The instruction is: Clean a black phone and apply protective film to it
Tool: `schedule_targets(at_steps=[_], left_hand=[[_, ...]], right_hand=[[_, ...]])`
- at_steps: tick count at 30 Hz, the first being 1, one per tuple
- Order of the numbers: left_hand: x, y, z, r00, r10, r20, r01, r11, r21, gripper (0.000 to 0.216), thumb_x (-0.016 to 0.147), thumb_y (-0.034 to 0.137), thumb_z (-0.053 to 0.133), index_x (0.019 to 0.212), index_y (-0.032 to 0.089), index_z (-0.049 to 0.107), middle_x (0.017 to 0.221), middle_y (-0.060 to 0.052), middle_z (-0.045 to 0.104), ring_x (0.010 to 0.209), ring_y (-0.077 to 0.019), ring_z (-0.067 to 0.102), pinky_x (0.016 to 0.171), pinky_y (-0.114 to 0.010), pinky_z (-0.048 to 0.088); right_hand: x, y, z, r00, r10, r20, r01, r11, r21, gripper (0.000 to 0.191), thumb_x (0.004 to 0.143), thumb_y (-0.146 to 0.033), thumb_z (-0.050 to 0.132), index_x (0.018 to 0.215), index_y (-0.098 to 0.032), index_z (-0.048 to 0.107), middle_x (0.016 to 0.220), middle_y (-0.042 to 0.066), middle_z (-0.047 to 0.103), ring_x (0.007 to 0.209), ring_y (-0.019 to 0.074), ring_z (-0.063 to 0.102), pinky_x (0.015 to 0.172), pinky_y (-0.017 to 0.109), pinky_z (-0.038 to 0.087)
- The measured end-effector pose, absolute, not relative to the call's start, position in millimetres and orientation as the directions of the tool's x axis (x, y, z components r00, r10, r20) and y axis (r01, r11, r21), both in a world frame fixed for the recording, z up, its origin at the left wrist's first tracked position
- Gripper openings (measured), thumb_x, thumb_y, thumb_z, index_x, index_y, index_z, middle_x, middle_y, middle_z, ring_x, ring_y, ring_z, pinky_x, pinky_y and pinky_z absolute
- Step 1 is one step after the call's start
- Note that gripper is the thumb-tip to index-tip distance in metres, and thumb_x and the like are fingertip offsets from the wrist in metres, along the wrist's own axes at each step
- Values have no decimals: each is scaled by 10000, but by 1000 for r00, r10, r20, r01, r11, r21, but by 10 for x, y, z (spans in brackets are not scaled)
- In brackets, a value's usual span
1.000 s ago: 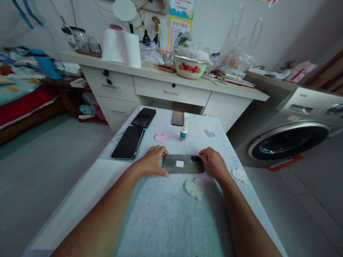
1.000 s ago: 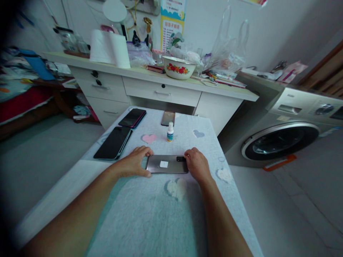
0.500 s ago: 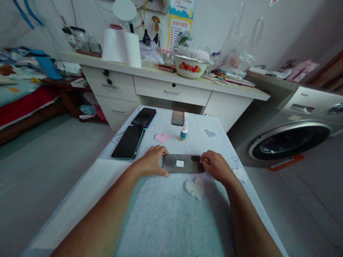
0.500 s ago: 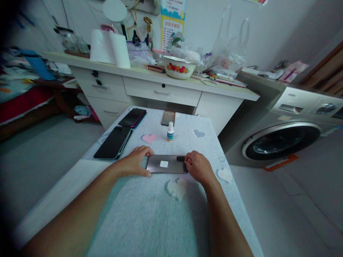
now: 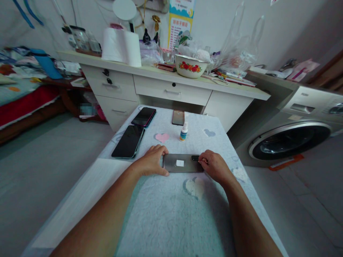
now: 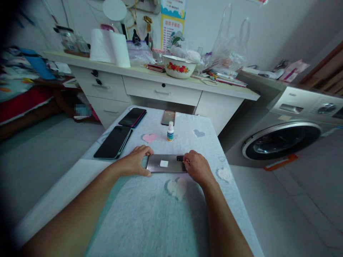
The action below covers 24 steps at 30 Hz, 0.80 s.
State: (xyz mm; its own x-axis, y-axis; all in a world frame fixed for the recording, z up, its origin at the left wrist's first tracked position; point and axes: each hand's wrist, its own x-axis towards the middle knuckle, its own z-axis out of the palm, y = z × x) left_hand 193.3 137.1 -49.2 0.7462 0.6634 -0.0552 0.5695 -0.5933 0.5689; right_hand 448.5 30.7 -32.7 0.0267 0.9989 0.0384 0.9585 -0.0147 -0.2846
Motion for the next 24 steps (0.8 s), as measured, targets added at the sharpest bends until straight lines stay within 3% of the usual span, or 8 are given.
schedule_targets(at_steps=[17, 24], left_hand=[[1933, 1380, -517, 744, 667, -40, 569, -601, 562, 549, 500, 392, 729, 967, 232, 490, 1006, -14, 498, 983, -234, 451, 827, -312, 374], [1925, 1383, -521, 748, 662, -37, 565, -607, 559, 561, 507, 401, 722, 987, 233, 487, 1017, -17, 498, 987, -234, 448, 822, -308, 373]], right_hand=[[4293, 336, -385, -59, 994, 94, 929, 89, -358, 125, 842, -195, 529, 789, -202, 643, 811, 24, 581, 742, 127, 545, 677, 237, 371], [4269, 356, -406, -42, 967, 252, 878, 156, -453, 125, 861, -180, 488, 901, -198, 605, 859, 29, 569, 797, 139, 535, 724, 247, 394]])
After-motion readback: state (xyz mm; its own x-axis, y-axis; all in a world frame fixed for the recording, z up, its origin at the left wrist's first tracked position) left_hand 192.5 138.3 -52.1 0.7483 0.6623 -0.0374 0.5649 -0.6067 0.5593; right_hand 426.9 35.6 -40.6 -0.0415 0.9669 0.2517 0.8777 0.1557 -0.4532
